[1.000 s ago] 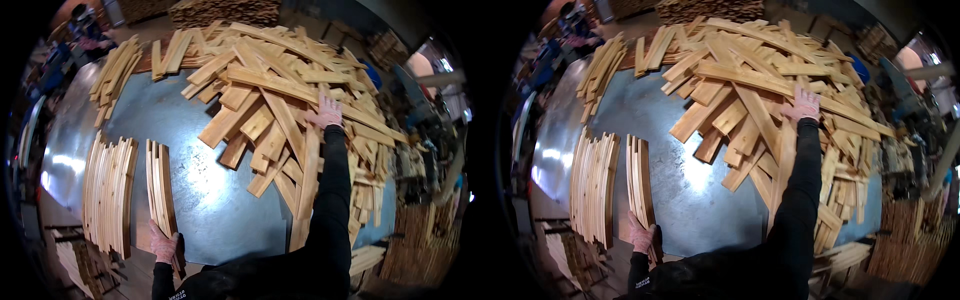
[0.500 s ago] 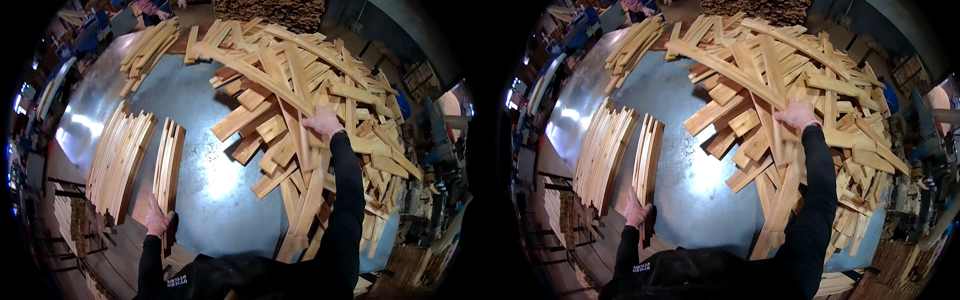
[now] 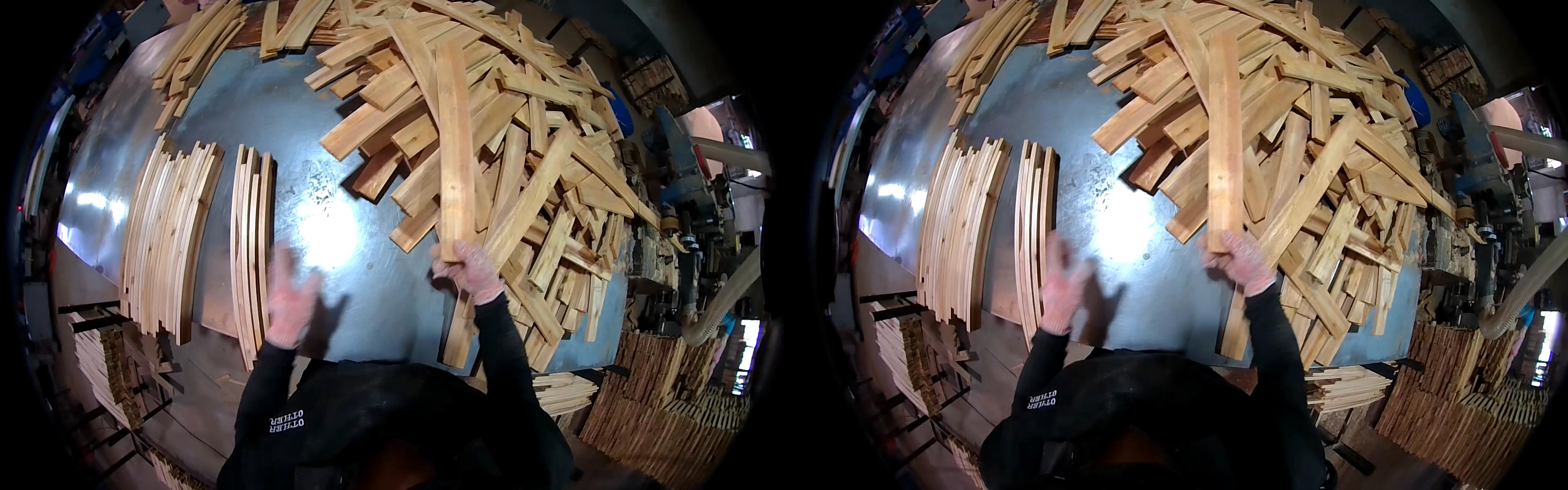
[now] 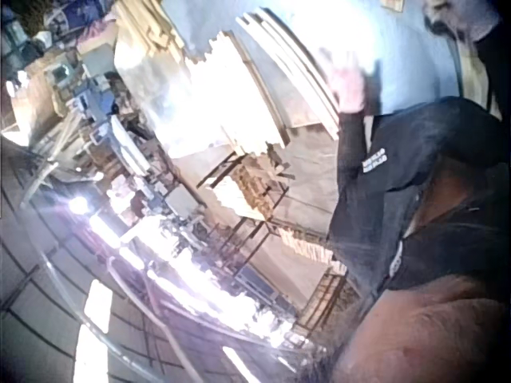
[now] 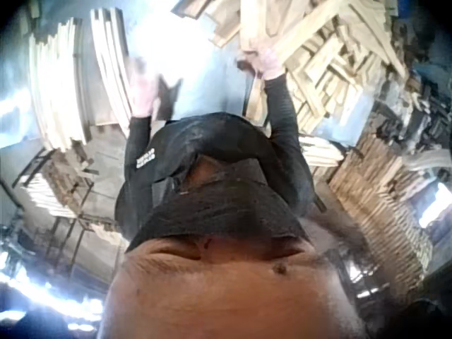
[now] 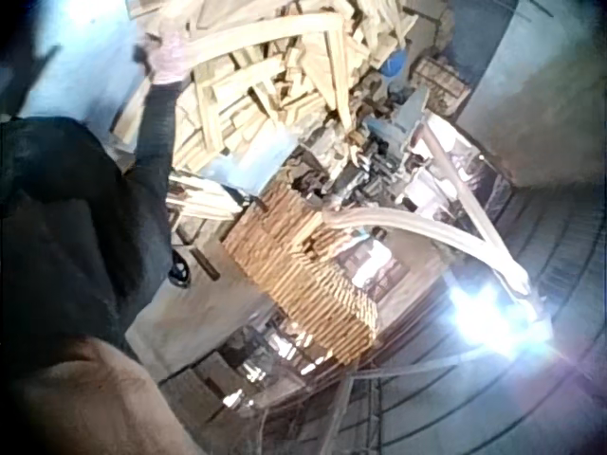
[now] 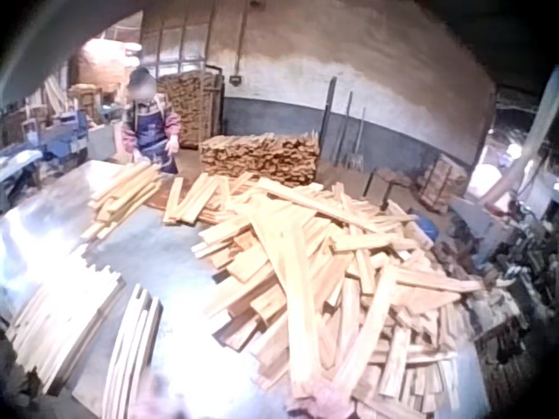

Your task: The person repeatedly picks up wooden planks from a large pile on a metal table and stacks them into a neat pile. The person wears pink gloves and uses both hands to gather and align the planks throughout the clip.

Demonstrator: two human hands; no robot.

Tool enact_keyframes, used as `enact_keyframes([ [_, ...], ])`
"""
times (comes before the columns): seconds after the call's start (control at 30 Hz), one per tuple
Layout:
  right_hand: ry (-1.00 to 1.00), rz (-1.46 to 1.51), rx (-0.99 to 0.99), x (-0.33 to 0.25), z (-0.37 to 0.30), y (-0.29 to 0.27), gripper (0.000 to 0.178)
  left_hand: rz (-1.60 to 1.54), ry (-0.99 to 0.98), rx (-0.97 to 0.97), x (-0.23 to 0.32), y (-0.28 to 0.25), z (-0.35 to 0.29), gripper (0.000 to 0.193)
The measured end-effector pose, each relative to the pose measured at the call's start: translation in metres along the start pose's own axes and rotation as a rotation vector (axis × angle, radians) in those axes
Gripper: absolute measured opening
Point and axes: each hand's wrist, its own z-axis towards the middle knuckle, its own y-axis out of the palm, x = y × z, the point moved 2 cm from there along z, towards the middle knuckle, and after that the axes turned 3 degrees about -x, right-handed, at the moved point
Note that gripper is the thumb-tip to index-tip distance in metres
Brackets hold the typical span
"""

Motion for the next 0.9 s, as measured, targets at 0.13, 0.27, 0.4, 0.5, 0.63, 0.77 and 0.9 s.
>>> enact_keyframes([
  [0.13,-0.297,-1.256,-0.109,0.026,0.005,0.039,0.04,-0.928,-0.457,-0.661,0.045,0.091,0.035,0.059],
  [0.27,-0.567,-1.345,0.708,-0.038,0.072,0.009,0.061,-0.8,-0.323,-0.632,0.043,0.104,0.034,0.047],
  [0.4,-0.311,-1.982,0.868,-0.061,0.126,-0.046,0.089,-0.824,-0.264,-0.572,0.039,0.068,-0.003,0.045],
  [0.5,-0.073,-1.64,0.566,-0.06,0.137,-0.025,0.085,-0.854,-0.298,-0.349,0.041,0.033,-0.023,0.044],
  [0.63,0.104,0.191,-0.38,-0.041,0.102,0.004,0.06,-0.805,-0.311,-0.207,0.029,0.005,-0.019,0.042],
  [0.77,0.152,0.471,-0.479,-0.005,0.055,0.094,0.058,-0.888,-0.253,-0.093,0.024,0.023,-0.008,0.031],
  [0.9,-0.294,-0.335,0.111,0.093,0.085,0.052,0.032,-0.742,-0.106,-0.139,0.015,0.064,0.002,0.037],
])
